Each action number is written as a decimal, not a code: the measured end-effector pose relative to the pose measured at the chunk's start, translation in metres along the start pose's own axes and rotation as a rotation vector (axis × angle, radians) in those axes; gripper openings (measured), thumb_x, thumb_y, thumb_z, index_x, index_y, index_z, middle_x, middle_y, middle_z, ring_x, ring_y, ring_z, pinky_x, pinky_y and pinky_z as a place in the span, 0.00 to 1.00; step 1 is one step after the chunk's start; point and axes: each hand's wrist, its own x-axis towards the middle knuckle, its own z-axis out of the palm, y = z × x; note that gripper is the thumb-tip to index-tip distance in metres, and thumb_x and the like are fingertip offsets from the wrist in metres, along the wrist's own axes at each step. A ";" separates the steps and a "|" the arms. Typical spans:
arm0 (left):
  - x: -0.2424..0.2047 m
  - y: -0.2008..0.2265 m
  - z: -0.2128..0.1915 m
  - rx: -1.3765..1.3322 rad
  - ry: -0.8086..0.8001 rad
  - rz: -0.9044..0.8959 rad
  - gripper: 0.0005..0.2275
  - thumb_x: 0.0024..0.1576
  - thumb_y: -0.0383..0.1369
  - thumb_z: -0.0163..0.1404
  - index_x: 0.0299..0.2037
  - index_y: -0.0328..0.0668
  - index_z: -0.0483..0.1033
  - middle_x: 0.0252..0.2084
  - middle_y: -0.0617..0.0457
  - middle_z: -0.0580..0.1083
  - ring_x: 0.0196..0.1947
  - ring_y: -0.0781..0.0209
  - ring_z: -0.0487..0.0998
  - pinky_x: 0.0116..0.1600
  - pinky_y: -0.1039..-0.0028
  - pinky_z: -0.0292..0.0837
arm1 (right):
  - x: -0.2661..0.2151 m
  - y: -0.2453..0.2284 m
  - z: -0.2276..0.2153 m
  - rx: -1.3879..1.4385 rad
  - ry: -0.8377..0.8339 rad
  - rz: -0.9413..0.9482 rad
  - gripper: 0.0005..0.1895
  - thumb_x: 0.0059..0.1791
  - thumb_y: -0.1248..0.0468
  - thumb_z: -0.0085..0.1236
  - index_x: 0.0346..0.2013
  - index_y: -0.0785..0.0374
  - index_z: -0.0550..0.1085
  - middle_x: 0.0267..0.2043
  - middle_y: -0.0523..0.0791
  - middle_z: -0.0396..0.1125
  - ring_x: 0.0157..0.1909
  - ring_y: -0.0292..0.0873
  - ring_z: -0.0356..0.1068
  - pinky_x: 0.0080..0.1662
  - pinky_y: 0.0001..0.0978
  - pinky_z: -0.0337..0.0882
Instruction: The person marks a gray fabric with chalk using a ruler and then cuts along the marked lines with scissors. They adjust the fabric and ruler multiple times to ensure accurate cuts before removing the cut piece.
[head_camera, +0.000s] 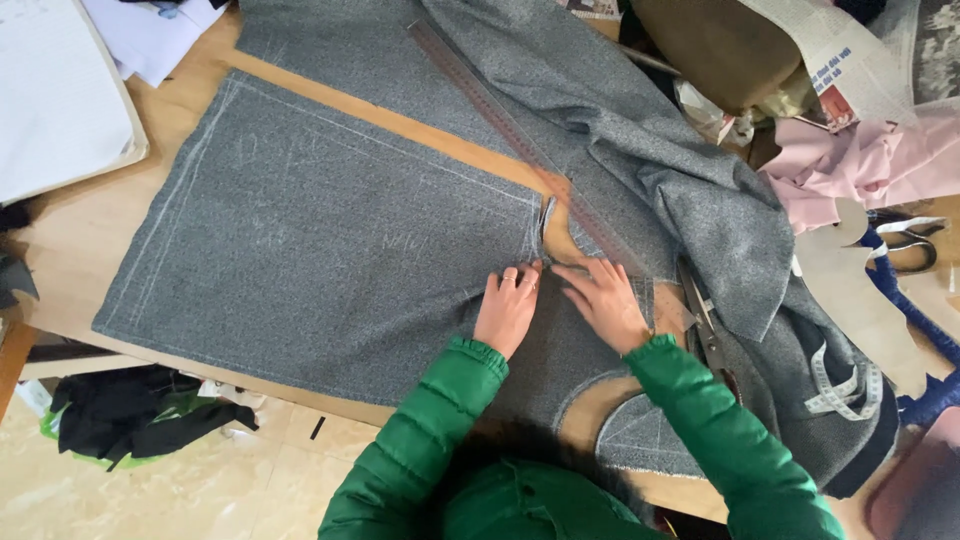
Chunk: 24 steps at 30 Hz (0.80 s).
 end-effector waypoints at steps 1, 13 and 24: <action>-0.001 -0.002 0.003 0.001 -0.002 -0.005 0.20 0.59 0.24 0.42 0.64 0.33 0.70 0.50 0.46 0.68 0.45 0.51 0.68 0.50 0.58 0.68 | 0.012 0.001 -0.002 0.002 -0.002 -0.004 0.18 0.53 0.57 0.57 0.59 0.46 0.75 0.51 0.44 0.62 0.54 0.49 0.66 0.49 0.44 0.67; -0.010 -0.016 0.032 -0.364 0.203 -0.502 0.08 0.53 0.44 0.60 0.38 0.61 0.77 0.37 0.64 0.66 0.41 0.60 0.66 0.48 0.63 0.61 | 0.076 0.040 0.023 0.425 -0.175 -0.065 0.09 0.51 0.56 0.62 0.44 0.50 0.80 0.39 0.41 0.68 0.46 0.48 0.67 0.49 0.47 0.66; 0.019 -0.013 0.036 -0.357 0.063 -0.453 0.15 0.48 0.49 0.62 0.40 0.59 0.76 0.36 0.62 0.74 0.41 0.57 0.77 0.43 0.61 0.69 | 0.088 0.042 0.020 0.417 -0.289 -0.020 0.09 0.46 0.56 0.67 0.39 0.51 0.78 0.35 0.39 0.67 0.46 0.44 0.66 0.50 0.44 0.63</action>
